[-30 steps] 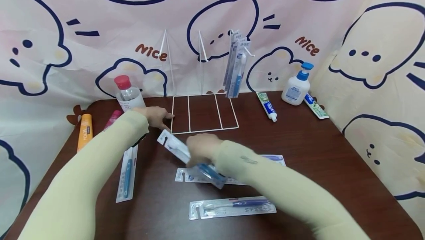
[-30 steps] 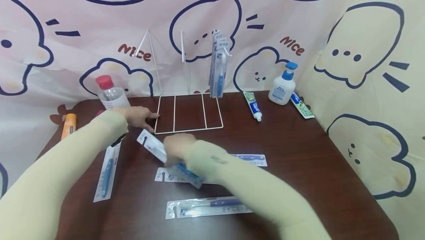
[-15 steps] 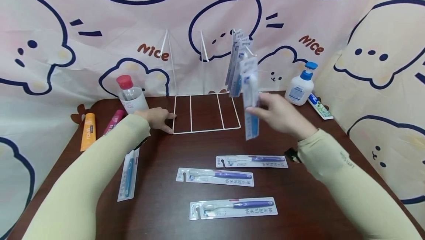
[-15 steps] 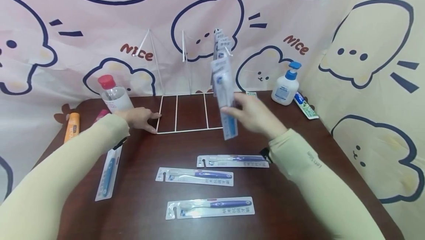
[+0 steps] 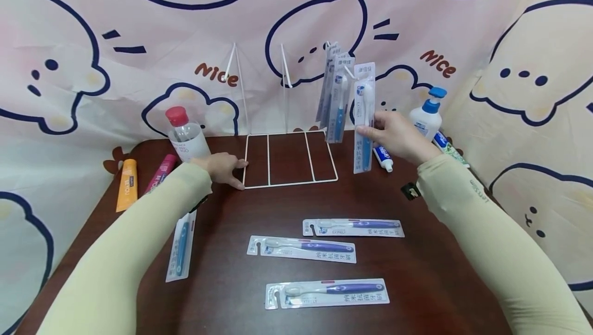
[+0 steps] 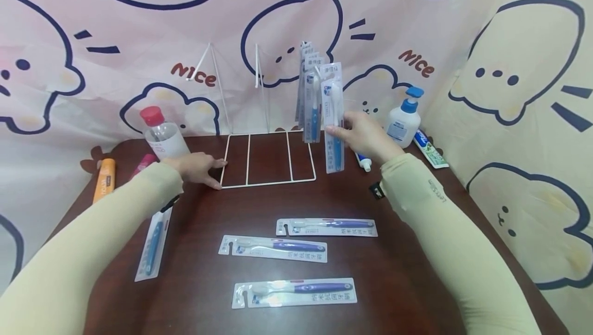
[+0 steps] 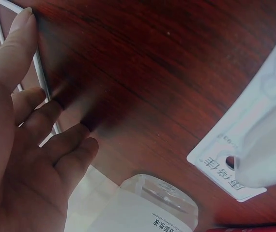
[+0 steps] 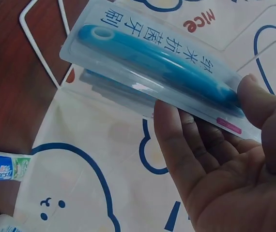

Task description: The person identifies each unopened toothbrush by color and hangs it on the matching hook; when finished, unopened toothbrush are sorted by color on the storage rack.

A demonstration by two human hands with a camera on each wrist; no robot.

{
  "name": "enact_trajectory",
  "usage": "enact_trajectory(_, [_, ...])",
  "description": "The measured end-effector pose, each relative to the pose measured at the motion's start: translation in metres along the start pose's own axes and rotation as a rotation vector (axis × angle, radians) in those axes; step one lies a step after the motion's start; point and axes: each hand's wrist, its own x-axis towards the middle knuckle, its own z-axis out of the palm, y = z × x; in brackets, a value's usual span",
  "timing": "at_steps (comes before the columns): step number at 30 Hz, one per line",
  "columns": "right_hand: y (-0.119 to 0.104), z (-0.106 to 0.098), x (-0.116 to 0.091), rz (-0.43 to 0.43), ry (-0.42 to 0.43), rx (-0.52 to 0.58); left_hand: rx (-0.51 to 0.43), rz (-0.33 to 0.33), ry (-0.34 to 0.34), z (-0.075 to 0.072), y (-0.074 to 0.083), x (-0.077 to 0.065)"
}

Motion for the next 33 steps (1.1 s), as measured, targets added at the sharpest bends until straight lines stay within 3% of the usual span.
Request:
enact_trajectory(13, [-0.001,0.01,0.022,0.026,-0.048,0.077,0.027,-0.024,0.0,-0.001,0.004,-0.001])
enact_trajectory(22, [0.004,0.021,0.053,-0.002,-0.073,0.138,-0.006,-0.04,-0.008,0.0,0.004,-0.002])
enact_trajectory(33, [0.004,0.023,0.071,-0.003,-0.049,0.086,-0.009,-0.052,-0.007,0.001,0.006,-0.001])
